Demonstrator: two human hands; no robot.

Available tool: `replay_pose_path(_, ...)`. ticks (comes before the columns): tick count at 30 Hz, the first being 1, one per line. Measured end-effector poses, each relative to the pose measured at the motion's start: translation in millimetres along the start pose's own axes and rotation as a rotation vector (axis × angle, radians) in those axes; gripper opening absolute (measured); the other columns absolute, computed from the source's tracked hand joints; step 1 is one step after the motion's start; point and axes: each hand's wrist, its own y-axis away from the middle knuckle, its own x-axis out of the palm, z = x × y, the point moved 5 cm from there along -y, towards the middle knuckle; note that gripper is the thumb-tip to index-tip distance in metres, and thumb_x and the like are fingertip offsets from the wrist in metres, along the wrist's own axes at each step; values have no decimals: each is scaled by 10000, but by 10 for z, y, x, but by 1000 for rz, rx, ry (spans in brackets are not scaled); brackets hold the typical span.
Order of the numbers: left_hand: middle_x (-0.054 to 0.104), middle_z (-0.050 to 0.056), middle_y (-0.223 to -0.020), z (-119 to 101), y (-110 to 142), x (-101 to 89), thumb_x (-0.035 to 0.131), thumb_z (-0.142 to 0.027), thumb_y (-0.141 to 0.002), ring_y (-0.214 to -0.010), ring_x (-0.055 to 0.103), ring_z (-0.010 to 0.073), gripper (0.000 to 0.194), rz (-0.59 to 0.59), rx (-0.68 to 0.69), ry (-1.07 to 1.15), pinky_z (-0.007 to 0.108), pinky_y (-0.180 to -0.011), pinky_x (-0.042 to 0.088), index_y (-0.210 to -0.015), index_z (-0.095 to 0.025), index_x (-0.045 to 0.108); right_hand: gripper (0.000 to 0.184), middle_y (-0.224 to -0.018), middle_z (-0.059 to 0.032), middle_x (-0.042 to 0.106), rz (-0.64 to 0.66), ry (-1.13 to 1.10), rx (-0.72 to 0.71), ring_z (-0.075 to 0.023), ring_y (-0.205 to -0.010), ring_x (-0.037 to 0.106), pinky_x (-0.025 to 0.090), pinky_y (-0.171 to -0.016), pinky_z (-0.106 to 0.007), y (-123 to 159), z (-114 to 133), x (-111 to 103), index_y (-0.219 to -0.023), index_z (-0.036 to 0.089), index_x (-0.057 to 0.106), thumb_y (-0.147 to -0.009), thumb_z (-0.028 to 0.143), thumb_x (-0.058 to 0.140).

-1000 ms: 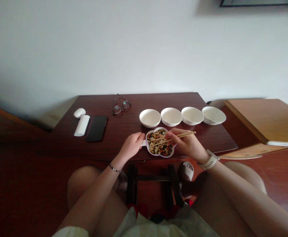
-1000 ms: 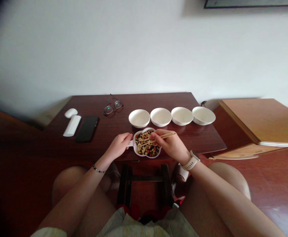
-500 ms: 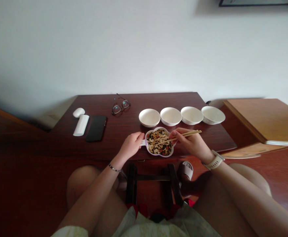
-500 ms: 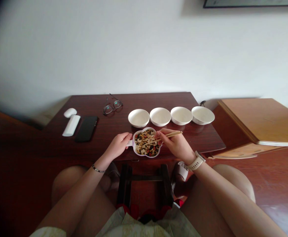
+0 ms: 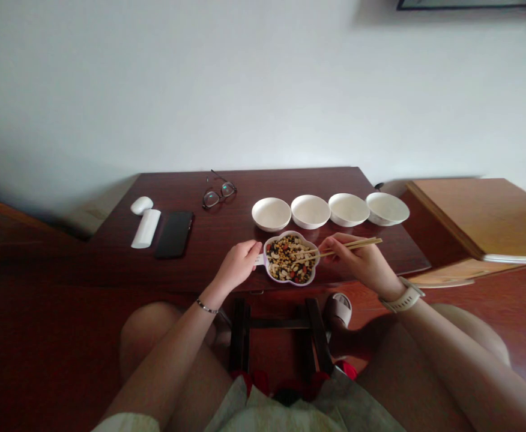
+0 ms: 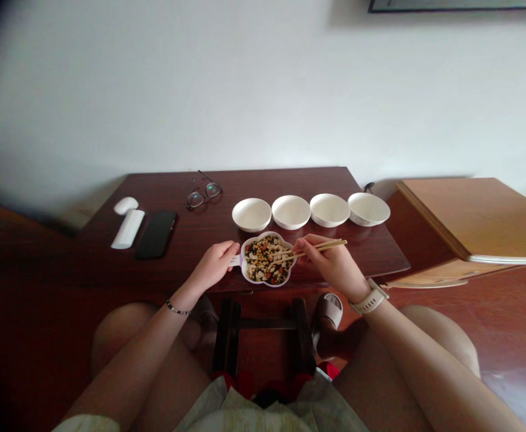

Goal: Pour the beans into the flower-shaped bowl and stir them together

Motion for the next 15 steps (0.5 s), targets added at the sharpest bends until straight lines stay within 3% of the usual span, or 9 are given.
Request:
replay_pose_path(8,624,-7,-613,-8,5,12,461,-518,-1104,-587,617,206,446,-5,2,-4,328,-628,376,-783,-236,589,458,-868,-66,805,-40,34,-11,-205,-742,709,588,-650,-322,71,34,-95,-970,228,818,-1077,615,599)
replay_pose_path(15,623,-12,-617,0,4,23,461,-515,-1107,-578,615,203,440,-4,-3,-1,326,-626,381,-796,-235,596,448,-834,-71,776,-205,-87,-1,-191,-690,709,588,-622,-312,125,66,-295,-922,216,803,-1052,617,651)
